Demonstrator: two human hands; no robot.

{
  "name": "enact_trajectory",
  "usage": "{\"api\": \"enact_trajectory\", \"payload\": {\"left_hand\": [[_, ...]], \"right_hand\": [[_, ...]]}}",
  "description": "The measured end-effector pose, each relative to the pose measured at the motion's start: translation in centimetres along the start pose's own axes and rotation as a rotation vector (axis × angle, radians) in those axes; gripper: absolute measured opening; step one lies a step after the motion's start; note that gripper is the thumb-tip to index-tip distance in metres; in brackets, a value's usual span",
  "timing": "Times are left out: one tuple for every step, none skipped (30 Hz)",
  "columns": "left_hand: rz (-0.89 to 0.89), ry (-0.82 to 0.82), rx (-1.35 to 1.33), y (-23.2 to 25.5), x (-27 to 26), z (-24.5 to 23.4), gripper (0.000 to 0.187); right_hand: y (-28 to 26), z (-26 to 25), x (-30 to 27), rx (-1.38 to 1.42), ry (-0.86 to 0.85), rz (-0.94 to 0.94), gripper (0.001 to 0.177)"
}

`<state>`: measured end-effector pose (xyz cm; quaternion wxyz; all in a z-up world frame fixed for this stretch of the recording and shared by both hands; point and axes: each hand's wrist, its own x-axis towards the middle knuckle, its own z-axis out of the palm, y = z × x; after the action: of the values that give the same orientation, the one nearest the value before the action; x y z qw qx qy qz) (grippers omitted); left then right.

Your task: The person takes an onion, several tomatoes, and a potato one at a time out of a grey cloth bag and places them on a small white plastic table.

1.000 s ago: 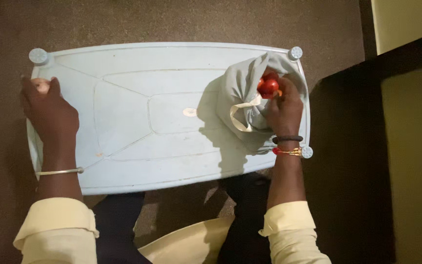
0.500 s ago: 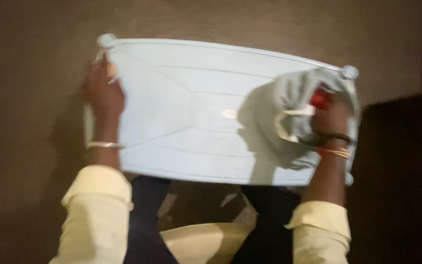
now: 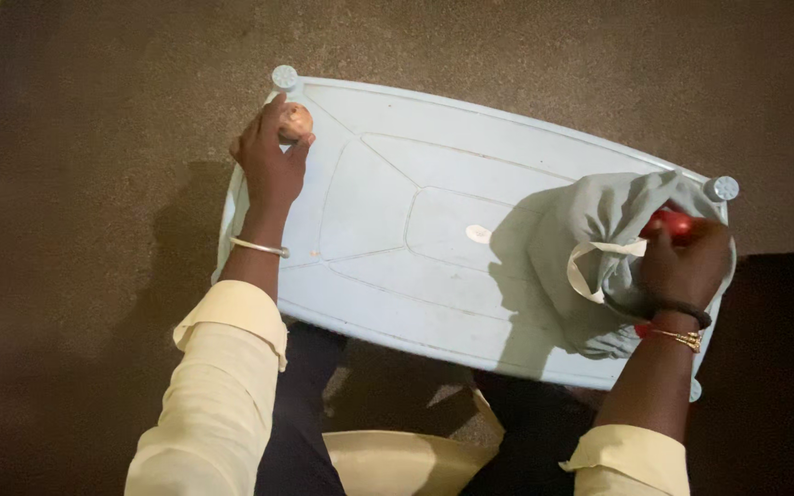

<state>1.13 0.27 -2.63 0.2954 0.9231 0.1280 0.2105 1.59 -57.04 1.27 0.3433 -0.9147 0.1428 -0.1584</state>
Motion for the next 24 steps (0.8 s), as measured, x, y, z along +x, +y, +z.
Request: {"api": "enact_trajectory", "payload": {"left_hand": [[-0.004,0.004,0.007,0.0,-0.2,0.0,0.079],[-0.007,0.008,0.015,0.1,-0.2,-0.1,0.082],[-0.006,0.018,0.021,0.3,0.1,-0.2,0.085],[-0.011,0.018,0.054,0.6,0.2,-0.3,0.088],[-0.013,0.02,0.087,0.8,0.4,-0.5,0.091],[-0.015,0.021,0.12,1.1,0.5,-0.7,0.094],[0.038,0.076,0.115,1.4,0.3,-1.0,0.09],[0.092,0.13,0.108,1.8,-0.3,-1.3,0.086],[0.15,0.192,0.099,2.4,-0.4,-1.5,0.082],[0.06,0.101,-0.091,3.3,-0.8,-1.6,0.072],[-0.027,0.012,-0.283,4.8,-1.4,-1.4,0.062],[-0.109,-0.08,-0.474,6.5,-1.9,-1.4,0.053],[-0.253,-0.267,-0.801,8.4,-2.9,-1.4,0.06],[-0.393,-0.46,-1.125,10.5,-4.0,-1.4,0.066],[-0.511,-0.59,-1.247,12.5,-5.4,-1.9,0.063],[-0.634,-0.72,-1.364,14.3,-6.7,-2.4,0.06],[-0.712,-0.786,-1.359,16.0,-7.7,-2.9,0.057],[-0.789,-0.852,-1.352,17.0,-8.6,-3.3,0.053],[-0.745,-0.823,-1.387,17.5,-9.4,-3.8,0.05],[-0.701,-0.792,-1.421,17.8,-10.0,-4.0,0.048],[-0.663,-0.758,-1.456,18.0,-10.6,-4.1,0.048],[-0.679,-0.756,-1.453,17.9,-11.2,-4.3,0.047],[-0.697,-0.752,-1.454,17.9,-11.6,-4.5,0.047],[-0.714,-0.748,-1.454,18.0,-11.9,-4.7,0.046]], "right_hand": [[0.6,0.2,0.4,0.126,0.024,0.027,0.039],[1.1,0.2,0.6,0.253,0.048,0.054,0.037],[1.3,0.1,0.8,0.338,0.078,0.033,0.035],[1.1,-0.3,1.0,0.423,0.107,0.012,0.034],[0.7,-0.8,1.1,0.509,0.138,-0.011,0.032],[0.0,-1.3,0.9,0.595,0.153,-0.022,0.031],[-1.0,-1.6,0.3,0.68,0.167,-0.028,0.031],[-2.1,-1.9,-0.5,0.765,0.18,-0.035,0.032],[-3.7,-2.1,-1.4,0.761,0.203,-0.043,0.032],[-5.4,-2.3,-2.8,0.756,0.226,-0.05,0.034],[-7.1,-2.3,-3.9,0.754,0.249,-0.064,0.036],[-9.0,-1.8,-4.9,0.814,0.252,-0.099,0.035],[-11.0,-1.1,-6.2,0.87,0.248,-0.132,0.035],[-13.1,0.1,-8.1,0.817,0.204,-0.071,0.036],[-15.1,0.8,-9.8,0.762,0.155,-0.009,0.037],[-16.8,1.1,-11.6,0.554,-0.022,-0.165,0.046],[-18.2,1.0,-13.0,0.348,-0.163,-0.333,0.046],[-19.3,1.1,-14.6,0.135,-0.3,-0.498,0.047],[-20.2,1.0,-15.8,0.223,-0.337,-0.405,0.045],[-20.6,0.8,-17.0,0.31,-0.373,-0.312,0.043],[-20.4,0.4,-18.0,0.394,-0.412,-0.217,0.041],[-20.0,0.3,-18.4,0.497,-0.447,-0.168,0.041],[-19.5,0.5,-18.5,0.596,-0.483,-0.121,0.041],[-19.0,0.9,-18.5,0.696,-0.518,-0.073,0.042]]}}
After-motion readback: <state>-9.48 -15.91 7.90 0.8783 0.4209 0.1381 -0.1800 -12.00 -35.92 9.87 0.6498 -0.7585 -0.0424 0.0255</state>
